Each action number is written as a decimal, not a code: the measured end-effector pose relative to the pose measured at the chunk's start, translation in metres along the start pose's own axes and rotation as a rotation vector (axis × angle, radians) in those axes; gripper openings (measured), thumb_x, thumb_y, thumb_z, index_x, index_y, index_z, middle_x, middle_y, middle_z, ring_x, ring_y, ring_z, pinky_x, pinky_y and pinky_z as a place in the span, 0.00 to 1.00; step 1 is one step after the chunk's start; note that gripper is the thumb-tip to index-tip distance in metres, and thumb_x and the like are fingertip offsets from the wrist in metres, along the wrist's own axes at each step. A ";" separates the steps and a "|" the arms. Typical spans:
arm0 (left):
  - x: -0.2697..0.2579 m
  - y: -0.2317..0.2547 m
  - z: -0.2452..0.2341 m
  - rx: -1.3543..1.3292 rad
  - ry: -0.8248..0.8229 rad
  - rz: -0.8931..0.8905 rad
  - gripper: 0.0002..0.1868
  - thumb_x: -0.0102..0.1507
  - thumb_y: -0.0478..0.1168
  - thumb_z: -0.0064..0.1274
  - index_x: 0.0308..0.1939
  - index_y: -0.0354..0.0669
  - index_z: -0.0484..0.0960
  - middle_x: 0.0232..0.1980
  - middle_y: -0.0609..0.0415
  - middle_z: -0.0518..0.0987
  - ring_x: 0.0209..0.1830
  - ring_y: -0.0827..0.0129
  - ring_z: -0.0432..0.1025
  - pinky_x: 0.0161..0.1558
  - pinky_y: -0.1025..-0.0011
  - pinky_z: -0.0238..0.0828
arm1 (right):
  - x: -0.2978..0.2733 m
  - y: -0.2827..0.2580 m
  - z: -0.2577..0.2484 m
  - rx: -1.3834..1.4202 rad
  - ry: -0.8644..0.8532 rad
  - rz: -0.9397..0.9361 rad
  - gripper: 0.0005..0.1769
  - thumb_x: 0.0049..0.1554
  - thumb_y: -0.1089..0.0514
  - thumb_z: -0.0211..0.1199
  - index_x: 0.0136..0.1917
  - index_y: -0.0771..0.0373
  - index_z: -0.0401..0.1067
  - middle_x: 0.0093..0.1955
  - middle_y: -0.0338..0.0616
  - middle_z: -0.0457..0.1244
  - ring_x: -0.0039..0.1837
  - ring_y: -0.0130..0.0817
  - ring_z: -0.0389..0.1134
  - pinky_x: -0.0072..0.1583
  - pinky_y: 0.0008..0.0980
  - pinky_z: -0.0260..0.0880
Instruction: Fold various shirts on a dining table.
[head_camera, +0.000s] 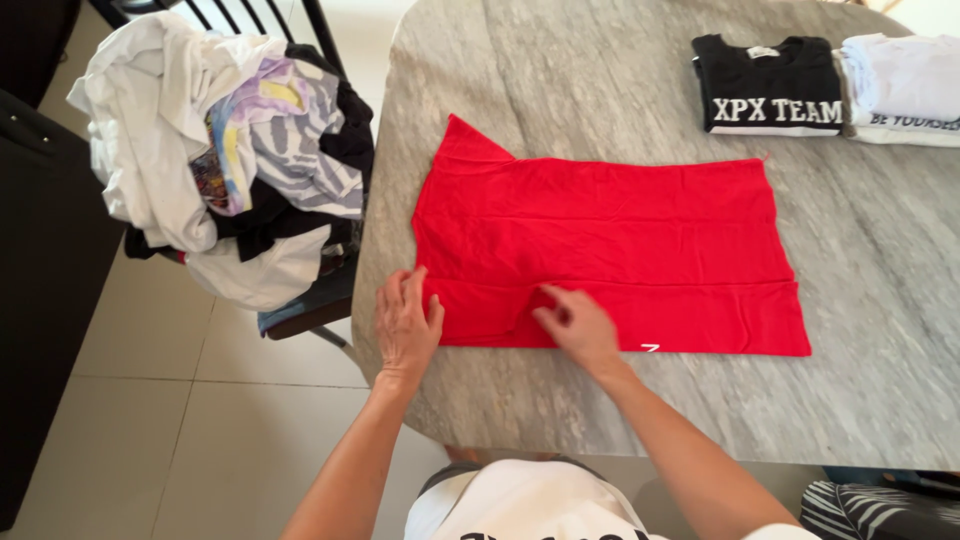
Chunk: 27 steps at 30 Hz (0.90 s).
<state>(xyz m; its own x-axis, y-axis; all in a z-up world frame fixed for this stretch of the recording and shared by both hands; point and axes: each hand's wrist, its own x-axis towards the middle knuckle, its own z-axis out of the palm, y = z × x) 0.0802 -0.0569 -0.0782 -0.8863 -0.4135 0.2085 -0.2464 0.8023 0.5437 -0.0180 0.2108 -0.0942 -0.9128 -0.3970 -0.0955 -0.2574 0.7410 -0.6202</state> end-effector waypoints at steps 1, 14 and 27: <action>-0.002 -0.015 0.033 -0.002 0.001 0.005 0.33 0.64 0.39 0.59 0.71 0.59 0.64 0.69 0.51 0.70 0.63 0.53 0.72 0.62 0.59 0.71 | 0.002 0.025 -0.007 0.000 0.005 0.001 0.31 0.55 0.40 0.67 0.70 0.47 0.71 0.46 0.44 0.67 0.49 0.38 0.70 0.52 0.37 0.71; -0.030 0.054 0.039 0.330 -0.294 0.143 0.49 0.58 0.72 0.50 0.77 0.56 0.58 0.82 0.42 0.46 0.81 0.40 0.37 0.69 0.27 0.35 | -0.057 0.142 -0.106 -0.562 0.268 0.116 0.40 0.50 0.28 0.62 0.71 0.46 0.69 0.78 0.47 0.52 0.76 0.52 0.53 0.63 0.58 0.60; 0.034 0.172 0.183 -0.056 -0.308 0.591 0.38 0.67 0.59 0.51 0.71 0.33 0.67 0.80 0.41 0.57 0.81 0.47 0.50 0.73 0.41 0.48 | 0.064 0.135 -0.069 -0.381 0.292 -0.312 0.31 0.59 0.47 0.61 0.76 0.46 0.65 0.83 0.49 0.49 0.82 0.53 0.48 0.72 0.64 0.53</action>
<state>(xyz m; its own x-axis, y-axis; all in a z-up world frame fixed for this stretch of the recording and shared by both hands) -0.0637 0.1458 -0.1265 -0.9394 0.2375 0.2474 0.3287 0.8291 0.4523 -0.1334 0.3225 -0.1301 -0.8112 -0.5023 0.2995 -0.5753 0.7773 -0.2546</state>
